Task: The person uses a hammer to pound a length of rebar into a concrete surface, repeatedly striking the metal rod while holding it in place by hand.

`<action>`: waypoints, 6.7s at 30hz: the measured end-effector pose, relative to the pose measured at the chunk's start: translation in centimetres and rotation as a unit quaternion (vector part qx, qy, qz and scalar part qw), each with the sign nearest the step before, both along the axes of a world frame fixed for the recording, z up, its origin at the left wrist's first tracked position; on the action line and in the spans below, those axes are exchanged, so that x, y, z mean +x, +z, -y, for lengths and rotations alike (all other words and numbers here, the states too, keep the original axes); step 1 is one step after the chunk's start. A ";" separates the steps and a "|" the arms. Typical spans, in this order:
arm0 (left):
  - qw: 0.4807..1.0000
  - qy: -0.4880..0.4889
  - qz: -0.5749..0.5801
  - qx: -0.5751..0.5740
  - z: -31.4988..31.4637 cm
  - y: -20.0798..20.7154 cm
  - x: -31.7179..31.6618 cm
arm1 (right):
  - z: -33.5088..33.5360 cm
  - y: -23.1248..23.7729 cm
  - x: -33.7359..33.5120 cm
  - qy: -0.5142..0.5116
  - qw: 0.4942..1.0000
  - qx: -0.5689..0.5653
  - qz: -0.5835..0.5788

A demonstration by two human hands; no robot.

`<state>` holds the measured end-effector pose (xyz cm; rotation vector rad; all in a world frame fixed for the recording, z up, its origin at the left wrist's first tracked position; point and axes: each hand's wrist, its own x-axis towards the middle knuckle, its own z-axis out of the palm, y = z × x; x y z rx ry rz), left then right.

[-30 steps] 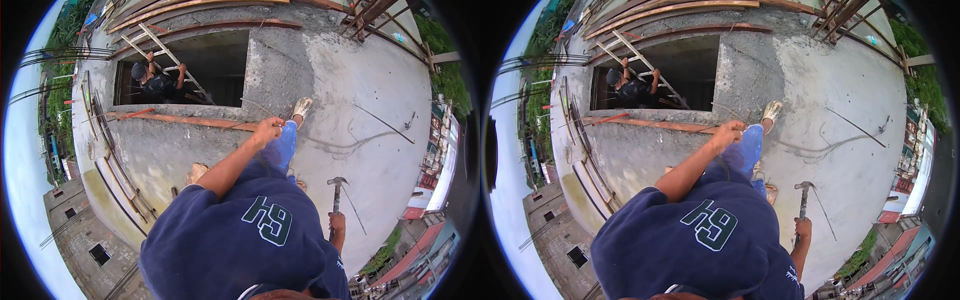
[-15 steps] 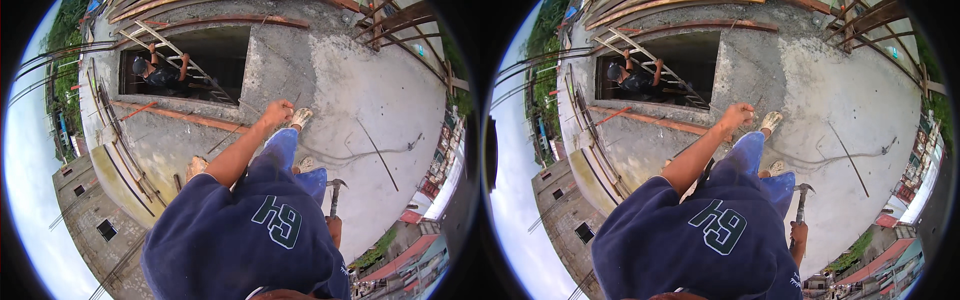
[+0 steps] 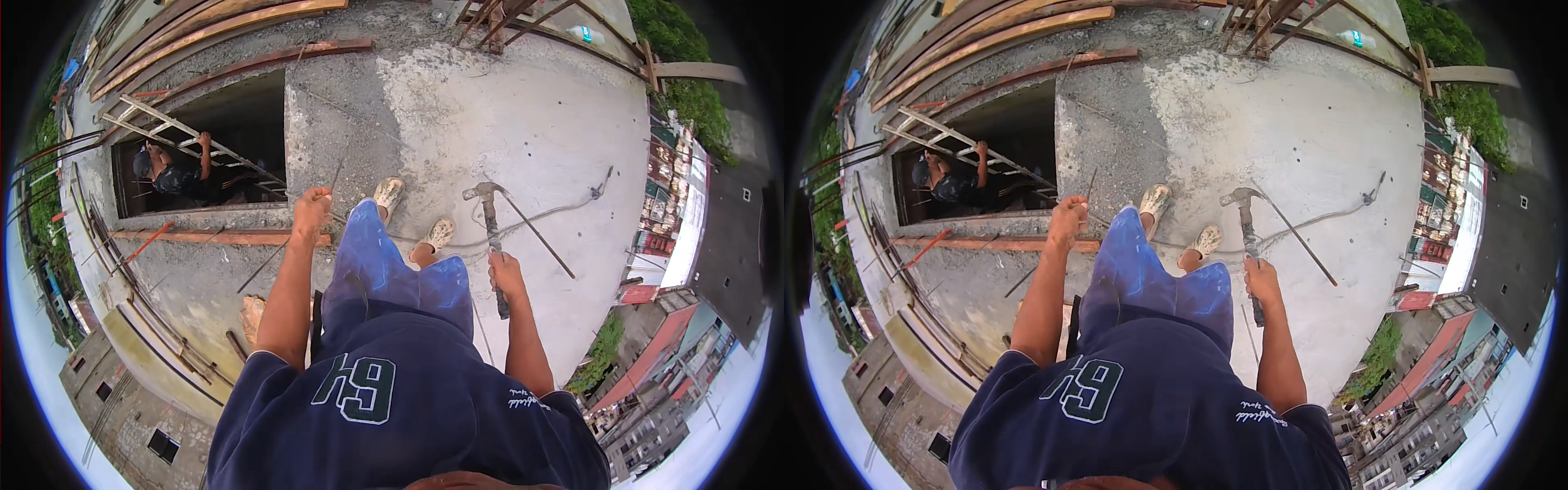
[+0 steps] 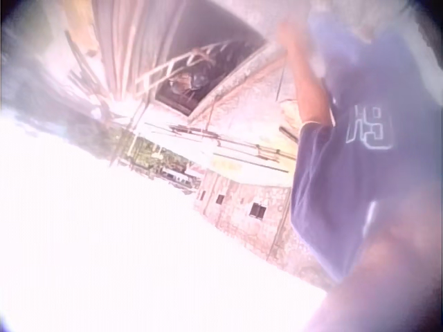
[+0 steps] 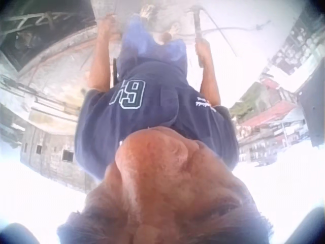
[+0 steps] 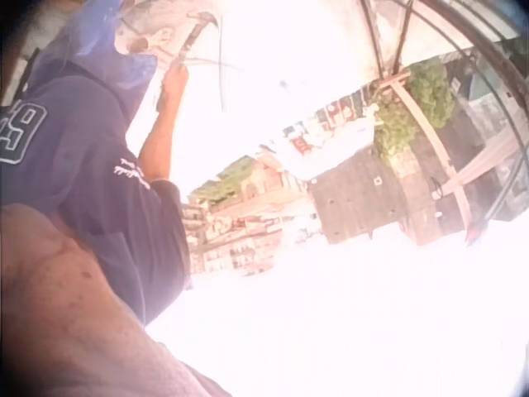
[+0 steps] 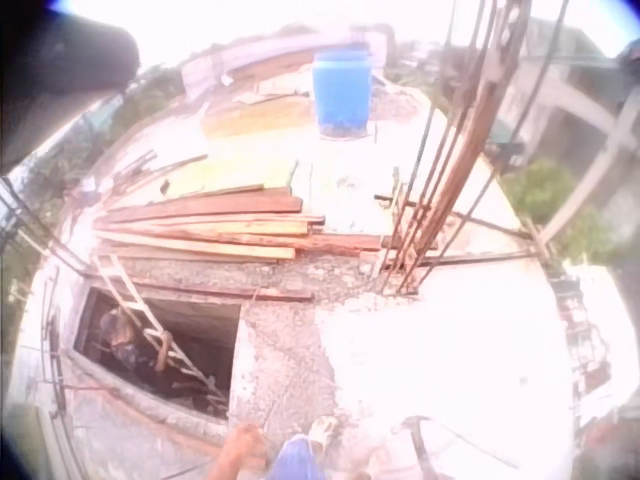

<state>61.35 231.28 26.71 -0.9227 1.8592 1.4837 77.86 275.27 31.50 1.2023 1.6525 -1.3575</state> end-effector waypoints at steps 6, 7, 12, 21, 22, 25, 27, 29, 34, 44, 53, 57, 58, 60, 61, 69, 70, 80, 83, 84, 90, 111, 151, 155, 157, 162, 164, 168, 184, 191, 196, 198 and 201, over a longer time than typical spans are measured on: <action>0.998 0.046 -0.053 -0.002 -2.3 -3.1 -5.9 | -1.6 1.8 -6.7 -0.030 0.998 0.002 -0.058; 0.998 0.047 -0.048 0.002 -2.3 -4.0 -6.9 | -1.5 2.2 -7.5 -0.047 0.997 -0.005 -0.063; 0.997 0.001 -0.057 0.061 -5.0 -8.0 -16.2 | -1.0 3.1 -9.0 -0.083 0.987 0.051 -0.126; 0.987 -0.139 -0.071 -0.049 -6.8 -24.4 -27.5 | 1.1 -7.0 -24.9 -0.042 0.969 0.071 -0.235; 0.987 -0.140 -0.066 -0.044 -7.9 -26.8 -28.1 | 1.2 -8.8 -27.6 -0.020 0.973 0.105 -0.206; 0.951 -0.200 -0.165 -0.169 -12.7 -33.6 -30.3 | -0.2 -18.2 -31.3 -0.022 0.965 0.097 -0.241; 0.933 -0.229 -0.168 -0.220 -14.1 -38.7 -31.3 | -0.4 -24.5 -33.0 0.005 0.975 0.084 -0.207; 0.932 -0.225 -0.169 -0.227 -16.0 -44.1 -31.9 | -0.8 -30.8 -33.5 0.036 0.983 0.069 -0.166; 0.918 -0.243 -0.197 -0.242 -18.8 -54.9 -34.6 | -0.5 -41.3 -33.5 0.036 0.990 0.051 -0.126; 0.860 -0.229 -0.349 -0.295 -20.4 -62.3 -33.0 | 1.1 -51.2 -39.0 0.218 0.942 0.130 -0.218; 0.881 -0.214 -0.332 -0.261 -20.5 -61.8 -34.3 | 2.8 -59.1 -41.6 0.316 0.831 0.217 -0.403; 0.870 -0.241 -0.339 -0.266 -19.6 -61.6 -33.9 | 4.3 -58.7 -44.9 0.374 0.854 0.223 -0.283; 0.874 -0.242 -0.327 -0.264 -19.3 -61.7 -32.8 | 4.9 -57.3 -44.8 0.343 0.871 0.193 -0.293; 0.873 -0.238 -0.325 -0.276 -19.0 -61.7 -32.9 | 5.0 -55.6 -43.9 0.302 0.887 0.158 -0.311; 0.872 -0.237 -0.325 -0.279 -19.2 -61.8 -33.0 | 4.9 -55.2 -43.8 0.260 0.898 0.125 -0.331; 0.870 -0.253 -0.315 -0.282 -21.6 -61.8 -33.6 | 1.1 -61.0 -43.7 0.444 0.823 0.242 -0.259; 0.869 -0.271 -0.307 -0.277 -21.0 -61.8 -34.5 | 1.8 -59.5 -44.4 0.395 0.856 0.228 -0.244; 0.964 -0.133 -0.108 -0.204 -11.3 -41.2 -26.0 | -5.7 -31.6 -32.2 0.353 0.901 0.201 -0.152; 0.960 -0.058 -0.053 -0.268 -4.3 -32.7 -18.3 | -7.4 -22.0 -28.9 0.414 0.876 0.229 -0.094; 0.959 -0.047 -0.048 -0.275 -3.1 -29.8 -16.6 | -9.9 -19.3 -26.9 0.442 0.855 0.251 -0.106; 0.944 -0.002 0.002 -0.329 12.7 -18.5 2.7 | -9.3 -4.3 -27.0 0.584 0.770 0.257 -0.004; 0.934 0.197 0.060 -0.293 11.5 -7.7 -1.6 | -0.4 1.1 -53.9 0.544 0.815 0.185 -0.073; 0.892 0.417 0.108 -0.139 11.1 -6.8 -20.3 | 5.8 5.1 -80.2 0.530 0.808 0.201 0.157; 0.875 0.455 0.094 -0.138 14.1 -4.3 -19.3 | 11.7 5.2 -84.3 0.632 0.743 0.186 0.119; 0.872 0.459 0.125 -0.115 15.4 -3.1 -20.5 | 13.6 4.8 -86.0 0.658 0.727 0.188 0.059; 0.859 0.467 0.110 -0.179 17.1 -1.7 -17.4 | 20.5 4.2 -88.8 0.706 0.686 0.171 -0.036; 0.847 0.481 0.101 -0.202 17.3 -1.7 -16.0 | 23.1 4.3 -89.5 0.702 0.697 0.136 -0.060; 0.811 0.565 0.064 -0.137 17.9 -0.3 -16.5 | 26.1 4.7 -90.9 0.694 0.703 0.148 -0.031; 0.685 0.714 0.144 -0.001 8.2 -2.2 -18.0 | 43.9 -1.2 -104.2 0.816 0.540 0.207 -0.004; 0.679 0.717 0.156 0.032 13.6 -0.2 -22.8 | 56.4 0.1 -108.8 0.834 0.527 0.156 -0.057; 0.733 0.671 0.094 -0.063 27.7 3.8 -33.0 | 57.6 -3.1 -113.8 0.831 0.537 0.141 0.045; 0.738 0.665 0.080 -0.082 31.0 5.2 -35.6 | 58.3 -4.1 -114.7 0.849 0.503 0.158 0.040; 0.759 0.642 0.056 -0.092 34.5 6.3 -39.8 | 55.1 -7.6 -118.2 0.880 0.435 0.186 0.044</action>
